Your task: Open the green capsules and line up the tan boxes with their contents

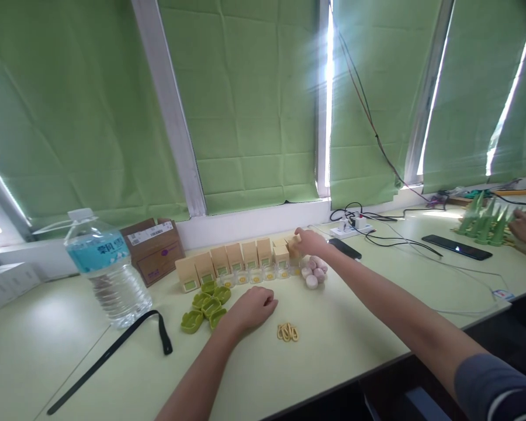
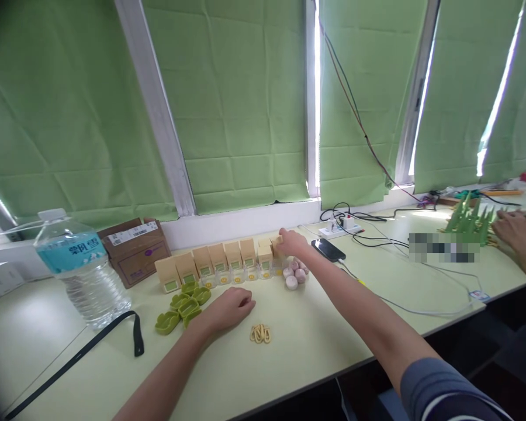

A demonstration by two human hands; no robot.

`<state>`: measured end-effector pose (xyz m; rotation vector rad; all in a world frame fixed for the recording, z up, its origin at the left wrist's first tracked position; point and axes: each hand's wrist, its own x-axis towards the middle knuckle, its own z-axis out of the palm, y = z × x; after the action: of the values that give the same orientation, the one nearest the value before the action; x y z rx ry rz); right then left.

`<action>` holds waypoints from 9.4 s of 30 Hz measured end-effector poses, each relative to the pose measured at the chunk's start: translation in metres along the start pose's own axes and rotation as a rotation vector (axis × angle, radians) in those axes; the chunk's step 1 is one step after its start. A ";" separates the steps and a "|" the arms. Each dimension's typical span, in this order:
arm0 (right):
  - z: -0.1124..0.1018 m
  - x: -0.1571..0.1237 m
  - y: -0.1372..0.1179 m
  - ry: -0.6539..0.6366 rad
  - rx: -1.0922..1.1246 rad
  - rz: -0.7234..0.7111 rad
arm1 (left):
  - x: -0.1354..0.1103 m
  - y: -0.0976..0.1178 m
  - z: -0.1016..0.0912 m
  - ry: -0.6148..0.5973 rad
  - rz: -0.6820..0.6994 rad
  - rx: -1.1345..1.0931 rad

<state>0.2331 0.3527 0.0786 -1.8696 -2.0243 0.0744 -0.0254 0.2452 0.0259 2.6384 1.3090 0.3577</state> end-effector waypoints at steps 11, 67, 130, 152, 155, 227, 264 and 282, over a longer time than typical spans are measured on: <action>0.002 -0.053 -0.030 0.190 0.774 -0.349 | 0.006 0.001 -0.004 0.558 -0.153 -0.163; 0.050 -0.102 -0.043 -0.046 0.612 -0.391 | 0.009 0.006 0.001 0.412 0.083 -0.071; 0.051 -0.093 -0.039 0.142 0.637 -0.465 | 0.012 -0.015 0.004 0.562 0.055 0.226; 0.056 -0.089 -0.040 0.223 0.704 -0.386 | 0.013 -0.008 0.001 0.552 0.203 0.327; 0.054 -0.090 -0.038 0.246 0.756 -0.402 | 0.014 -0.009 0.003 0.551 0.170 0.324; 0.041 -0.104 -0.040 -0.092 0.622 -0.416 | 0.008 -0.009 -0.005 0.589 0.052 -0.305; 0.054 -0.108 -0.045 -0.169 0.573 -0.522 | -0.136 -0.163 -0.092 0.703 -0.675 -0.138; 0.048 -0.110 -0.049 -0.137 0.561 -0.504 | -0.081 -0.159 -0.099 0.524 -0.669 0.409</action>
<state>0.1763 0.2512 0.0222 -1.0156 -2.2041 0.5763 -0.2223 0.2801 0.0682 2.2415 2.5526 0.7625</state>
